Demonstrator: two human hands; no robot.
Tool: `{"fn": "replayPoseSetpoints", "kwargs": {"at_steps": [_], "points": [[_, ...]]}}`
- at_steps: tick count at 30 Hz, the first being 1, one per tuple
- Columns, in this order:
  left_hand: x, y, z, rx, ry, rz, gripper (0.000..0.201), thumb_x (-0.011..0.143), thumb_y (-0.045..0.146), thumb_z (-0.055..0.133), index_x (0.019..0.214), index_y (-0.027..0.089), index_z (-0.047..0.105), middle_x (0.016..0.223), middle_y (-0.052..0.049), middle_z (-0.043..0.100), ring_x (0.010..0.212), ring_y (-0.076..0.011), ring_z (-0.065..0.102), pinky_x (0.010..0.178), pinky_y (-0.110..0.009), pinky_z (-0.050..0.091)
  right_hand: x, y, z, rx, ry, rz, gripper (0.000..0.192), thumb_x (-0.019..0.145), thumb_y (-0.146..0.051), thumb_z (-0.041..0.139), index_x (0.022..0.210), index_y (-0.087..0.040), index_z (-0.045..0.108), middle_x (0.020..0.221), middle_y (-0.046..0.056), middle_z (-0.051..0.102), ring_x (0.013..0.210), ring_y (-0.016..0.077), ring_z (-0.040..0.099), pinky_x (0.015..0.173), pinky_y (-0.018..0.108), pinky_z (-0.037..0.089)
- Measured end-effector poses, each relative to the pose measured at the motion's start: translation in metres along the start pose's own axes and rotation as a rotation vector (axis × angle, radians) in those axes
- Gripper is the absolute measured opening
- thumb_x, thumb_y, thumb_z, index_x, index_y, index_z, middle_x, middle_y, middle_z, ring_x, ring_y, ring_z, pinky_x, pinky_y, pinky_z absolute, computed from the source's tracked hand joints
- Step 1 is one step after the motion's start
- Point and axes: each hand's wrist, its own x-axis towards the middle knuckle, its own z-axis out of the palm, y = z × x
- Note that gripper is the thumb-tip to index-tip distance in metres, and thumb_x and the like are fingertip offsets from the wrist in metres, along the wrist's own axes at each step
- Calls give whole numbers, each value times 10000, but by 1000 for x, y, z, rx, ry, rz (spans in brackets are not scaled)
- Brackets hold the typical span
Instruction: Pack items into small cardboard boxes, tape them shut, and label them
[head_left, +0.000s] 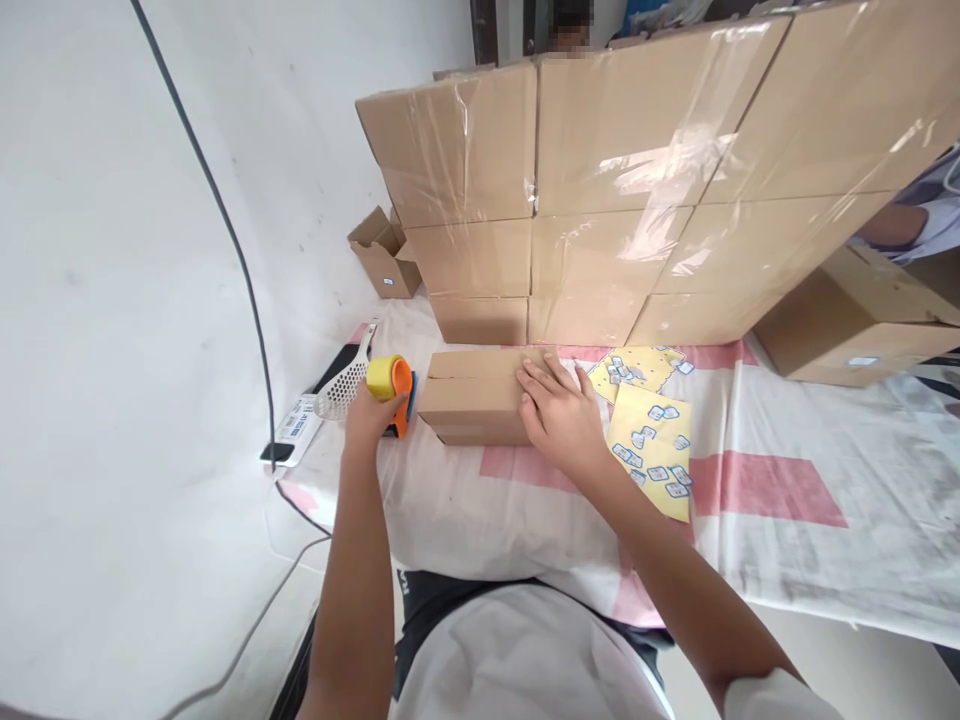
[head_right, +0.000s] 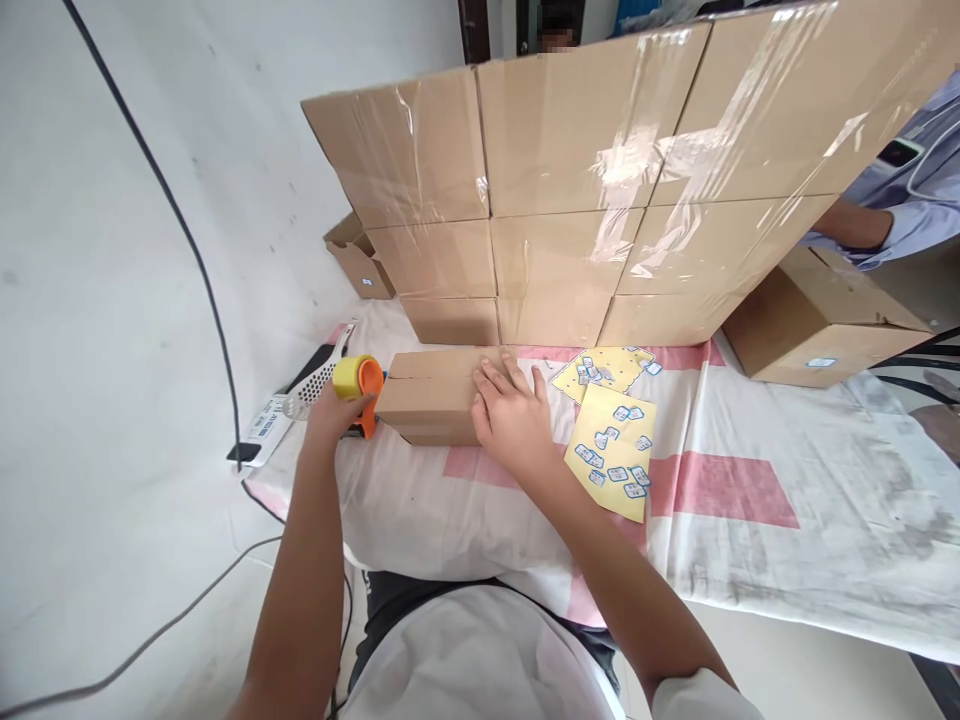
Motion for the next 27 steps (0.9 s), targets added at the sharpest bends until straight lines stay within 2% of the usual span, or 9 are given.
{"fn": "replayPoseSetpoints", "kwargs": {"at_steps": [2, 5, 11, 14, 17, 21, 25, 27], "points": [[2, -4, 10, 54, -11, -45, 696, 609, 468, 818, 1151, 116, 560, 1061, -258, 709, 1042, -464, 673, 822, -528, 524, 1, -1, -2, -5, -5, 4, 390, 956, -229, 460, 1285, -235, 671, 1405, 85, 638, 1419, 385, 461, 1172, 700, 229], [-7, -3, 13, 108, 9, -61, 618, 646, 484, 779, 1110, 140, 558, 1059, -247, 704, 1068, -460, 658, 835, -516, 512, 2, -5, -8, 14, -3, 8, 383, 954, -246, 482, 1292, -242, 662, 1423, 81, 626, 1431, 379, 444, 1177, 700, 211], [-40, -5, -4, 97, 30, -71, 611, 651, 569, 766, 1080, 180, 570, 1084, -193, 692, 1090, -426, 645, 871, -518, 521, 6, -12, -17, 13, -24, -5, 393, 973, -294, 473, 1330, -233, 628, 1470, 96, 581, 1461, 369, 380, 1203, 705, 116], [-64, -7, -11, 12, 74, -123, 586, 644, 581, 775, 1050, 205, 582, 998, -132, 692, 996, -378, 671, 858, -517, 540, 10, -12, -15, -36, -66, 2, 433, 996, -315, 440, 1394, -217, 581, 1408, 124, 612, 1393, 376, 430, 1205, 716, 77], [-91, -5, -14, -110, 109, -165, 545, 647, 549, 787, 1028, 214, 588, 967, -81, 691, 900, -301, 694, 847, -473, 555, 12, -12, -13, -147, -169, 19, 465, 1025, -335, 378, 1436, -201, 548, 1293, 145, 643, 1269, 359, 491, 1196, 714, 97], [-124, -3, -13, -224, 123, -184, 512, 634, 513, 810, 988, 209, 599, 959, -47, 703, 809, -228, 700, 738, -371, 566, 13, -18, -19, -283, -299, 1, 512, 1053, -343, 275, 1465, -152, 511, 1318, 150, 597, 1260, 339, 449, 1183, 684, 114], [-147, -4, -16, -226, 114, -137, 481, 634, 460, 827, 978, 209, 606, 889, -17, 706, 734, -188, 686, 659, -306, 547, 22, -21, -27, -349, -438, -32, 564, 1036, -376, 318, 1471, -57, 482, 1336, 183, 565, 1225, 347, 435, 1110, 606, 244], [-155, -5, -21, -222, 126, -130, 479, 628, 461, 835, 961, 208, 600, 859, -11, 699, 712, -185, 683, 643, -298, 543, 27, -18, -30, -364, -446, -62, 559, 1024, -353, 330, 1455, -37, 496, 1320, 193, 566, 1198, 346, 441, 1061, 571, 291]]}}
